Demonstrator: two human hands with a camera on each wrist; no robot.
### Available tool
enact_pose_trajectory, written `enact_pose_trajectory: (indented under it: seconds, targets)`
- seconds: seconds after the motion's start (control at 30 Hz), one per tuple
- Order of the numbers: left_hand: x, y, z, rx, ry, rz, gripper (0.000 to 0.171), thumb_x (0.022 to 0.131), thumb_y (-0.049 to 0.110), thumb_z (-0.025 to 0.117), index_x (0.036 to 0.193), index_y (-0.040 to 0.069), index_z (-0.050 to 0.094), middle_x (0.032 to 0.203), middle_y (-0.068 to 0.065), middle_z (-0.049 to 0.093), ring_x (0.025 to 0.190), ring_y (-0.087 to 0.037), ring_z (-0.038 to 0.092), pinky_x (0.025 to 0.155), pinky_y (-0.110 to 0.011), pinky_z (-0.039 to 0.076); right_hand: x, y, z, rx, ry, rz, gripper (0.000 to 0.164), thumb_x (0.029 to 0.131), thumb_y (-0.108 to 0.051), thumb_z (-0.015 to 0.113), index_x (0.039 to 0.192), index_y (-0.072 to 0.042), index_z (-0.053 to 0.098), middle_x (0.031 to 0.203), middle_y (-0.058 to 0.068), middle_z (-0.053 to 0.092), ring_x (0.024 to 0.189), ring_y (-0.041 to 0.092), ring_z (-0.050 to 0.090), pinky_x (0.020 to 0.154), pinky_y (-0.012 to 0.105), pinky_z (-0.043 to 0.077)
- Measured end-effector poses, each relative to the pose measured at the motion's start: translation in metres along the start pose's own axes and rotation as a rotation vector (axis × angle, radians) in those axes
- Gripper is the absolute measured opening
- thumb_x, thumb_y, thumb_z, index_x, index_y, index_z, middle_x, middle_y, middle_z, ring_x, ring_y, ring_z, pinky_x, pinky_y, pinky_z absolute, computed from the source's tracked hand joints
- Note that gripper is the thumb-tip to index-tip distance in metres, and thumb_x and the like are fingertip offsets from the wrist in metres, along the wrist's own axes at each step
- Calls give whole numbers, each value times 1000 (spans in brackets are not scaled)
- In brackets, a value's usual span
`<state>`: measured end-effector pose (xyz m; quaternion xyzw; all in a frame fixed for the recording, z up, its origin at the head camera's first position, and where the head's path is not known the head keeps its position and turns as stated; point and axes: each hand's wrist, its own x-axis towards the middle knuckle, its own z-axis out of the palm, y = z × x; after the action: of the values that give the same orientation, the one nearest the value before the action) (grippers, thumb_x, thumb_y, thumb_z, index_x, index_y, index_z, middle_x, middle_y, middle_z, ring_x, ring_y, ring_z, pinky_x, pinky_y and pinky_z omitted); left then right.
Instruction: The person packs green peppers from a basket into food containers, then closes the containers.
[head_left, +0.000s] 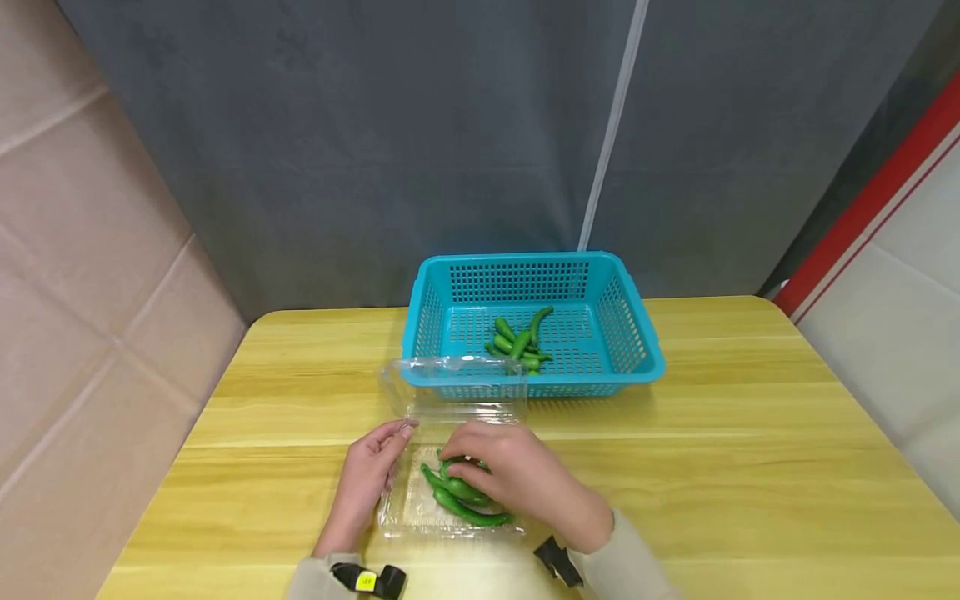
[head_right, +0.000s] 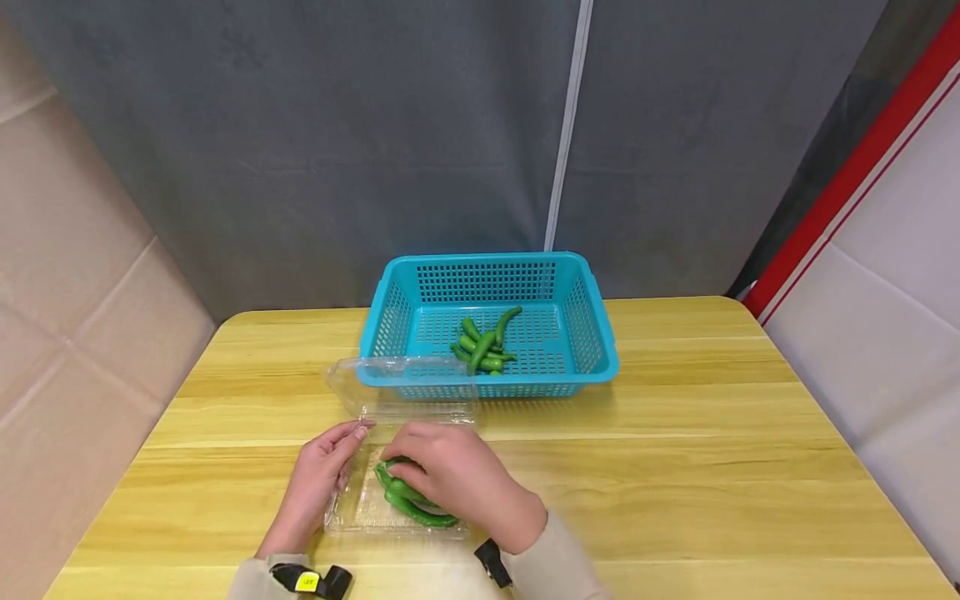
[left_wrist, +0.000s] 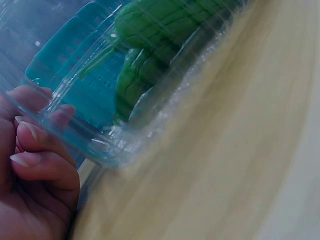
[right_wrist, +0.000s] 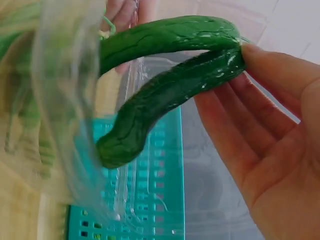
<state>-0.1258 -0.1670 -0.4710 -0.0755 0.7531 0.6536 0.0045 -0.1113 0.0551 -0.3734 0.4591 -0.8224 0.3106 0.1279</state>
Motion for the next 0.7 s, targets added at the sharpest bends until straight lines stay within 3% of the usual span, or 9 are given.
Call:
enact_pose_trajectory:
  seconds: [0.3, 0.7]
  targets:
    - [1, -2, -1, -4, 4, -8, 39, 75, 49, 64, 104, 23, 65, 51, 0, 41, 37, -9, 33, 30, -24, 30, 0, -5, 14, -33, -104, 17, 12, 85, -20, 62, 96, -17, 67, 93, -11, 60, 84, -2, 55, 77, 11, 43]
    - [1, 0, 0, -2, 0, -15, 38, 76, 49, 64, 103, 23, 65, 51, 0, 41, 37, -9, 33, 30, -24, 30, -1, -5, 21, -87, -166, 19, 13, 81, -16, 66, 94, -19, 67, 89, -12, 58, 76, -6, 52, 68, 8, 42]
